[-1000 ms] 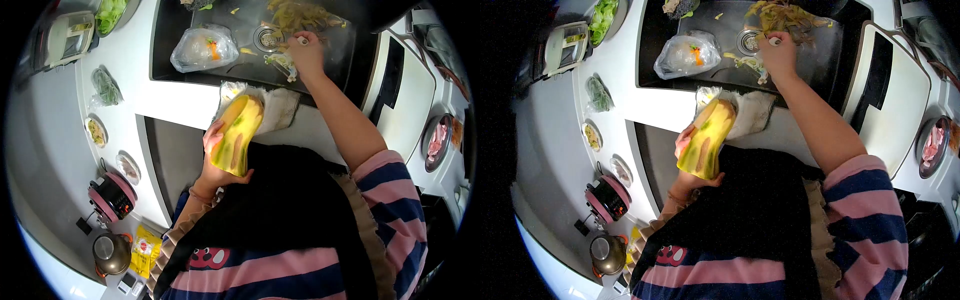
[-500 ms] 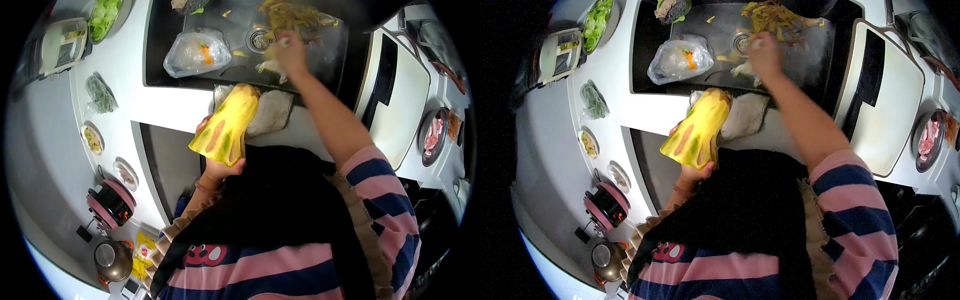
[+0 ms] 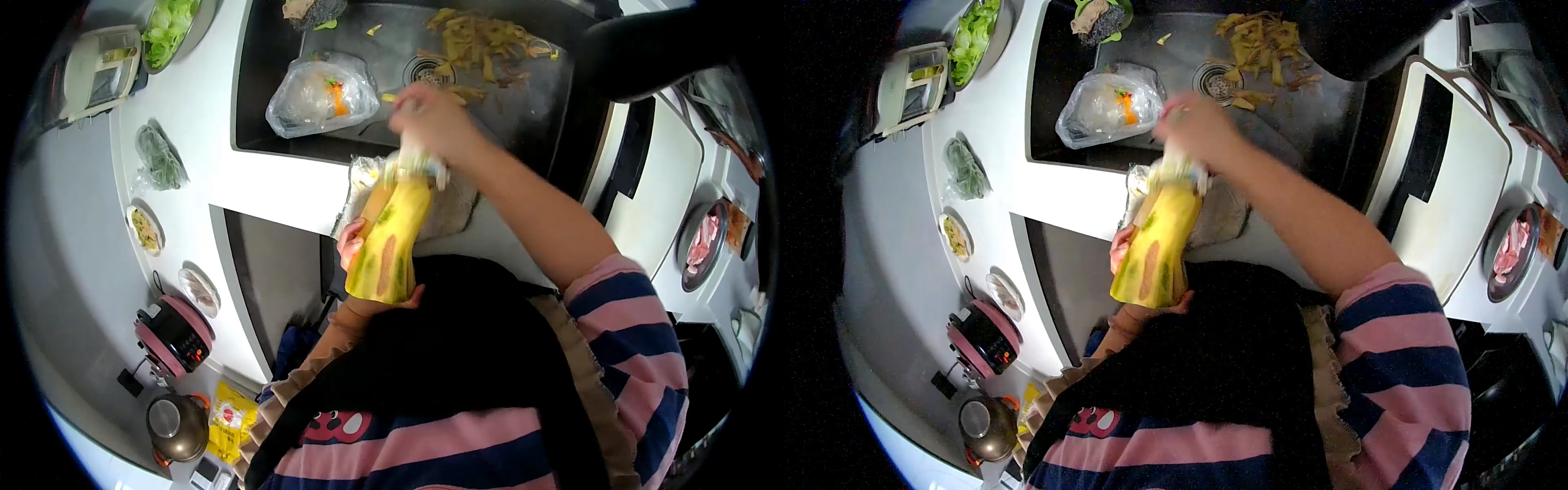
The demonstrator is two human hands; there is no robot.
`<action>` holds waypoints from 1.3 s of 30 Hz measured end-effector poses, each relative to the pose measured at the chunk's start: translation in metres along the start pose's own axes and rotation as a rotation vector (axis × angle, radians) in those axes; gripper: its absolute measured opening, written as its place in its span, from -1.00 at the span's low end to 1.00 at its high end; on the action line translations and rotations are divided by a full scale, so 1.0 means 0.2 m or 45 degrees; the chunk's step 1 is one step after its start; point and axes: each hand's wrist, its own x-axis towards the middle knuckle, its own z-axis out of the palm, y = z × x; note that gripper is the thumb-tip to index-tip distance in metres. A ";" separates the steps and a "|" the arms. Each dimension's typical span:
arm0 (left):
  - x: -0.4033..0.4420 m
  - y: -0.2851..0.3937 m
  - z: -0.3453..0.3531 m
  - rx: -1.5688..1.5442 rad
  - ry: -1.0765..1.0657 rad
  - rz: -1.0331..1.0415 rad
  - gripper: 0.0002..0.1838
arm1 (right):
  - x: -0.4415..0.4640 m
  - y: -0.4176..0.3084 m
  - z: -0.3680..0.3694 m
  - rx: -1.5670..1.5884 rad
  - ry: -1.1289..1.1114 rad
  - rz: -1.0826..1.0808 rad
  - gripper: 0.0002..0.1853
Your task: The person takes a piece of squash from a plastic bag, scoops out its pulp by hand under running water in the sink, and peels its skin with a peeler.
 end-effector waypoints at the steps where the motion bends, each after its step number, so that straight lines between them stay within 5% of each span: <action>1: -0.01 0.01 -0.01 0.068 -0.071 -0.104 0.18 | 0.01 0.01 0.00 -0.163 0.011 -0.081 -0.69; 3: -0.03 0.02 0.01 0.013 -0.018 -0.100 0.17 | 0.10 0.13 -0.08 -0.325 0.015 -0.158 -0.64; 5: -0.04 -0.04 0.04 -0.056 0.040 -0.065 0.17 | 0.30 0.36 -0.30 -0.157 0.561 0.192 -0.68; 6: -0.08 -0.11 0.08 -0.106 0.101 -0.009 0.16 | 0.30 0.33 -0.28 -0.165 0.564 0.188 -0.68; 9: -0.11 -0.08 0.09 -0.168 0.152 -0.057 0.15 | 0.04 -0.01 -0.05 -0.106 -0.008 0.048 -0.70; 10: -0.10 -0.05 0.09 -0.179 0.149 -0.144 0.14 | 0.03 0.09 0.04 -0.082 -0.072 -0.315 -0.70; 15: 0.04 0.00 -0.01 -0.408 0.103 -0.177 0.17 | 0.27 0.44 -0.22 0.154 0.595 0.071 -0.77; 20: 0.05 0.00 -0.04 -0.727 0.087 -0.341 0.17 | -0.06 0.04 0.07 0.141 0.177 -0.306 -0.71; 24: 0.05 0.01 -0.02 -0.720 0.096 -0.292 0.21 | 0.24 0.38 -0.19 0.013 0.656 -0.157 -0.68; 26: 0.03 0.02 -0.05 -0.496 0.024 -0.259 0.22 | 0.25 0.39 -0.23 0.018 0.553 0.124 -0.70; 28: 0.06 0.04 -0.05 -0.244 -0.024 -0.239 0.19 | 0.21 0.31 -0.25 0.041 0.422 0.050 -0.70; 30: 0.09 0.07 -0.05 -0.401 0.084 -0.299 0.16 | 0.18 0.26 -0.27 0.292 0.247 0.161 -0.73; 32: 0.17 0.09 -0.10 -0.037 -0.075 -0.129 0.17 | 0.12 0.20 -0.27 0.561 0.203 0.213 -0.75; 34: 0.22 0.07 -0.10 -0.155 -0.022 0.009 0.04 | 0.06 0.16 -0.25 0.836 0.163 0.259 -0.77; 36: 0.22 0.01 -0.18 0.424 -0.360 0.440 -0.17 | 0.03 0.15 -0.22 0.948 0.043 0.226 -0.79; 39: 0.19 -0.02 -0.23 0.486 -0.469 0.466 -0.31 | 0.01 0.17 -0.20 1.046 0.072 0.257 -0.79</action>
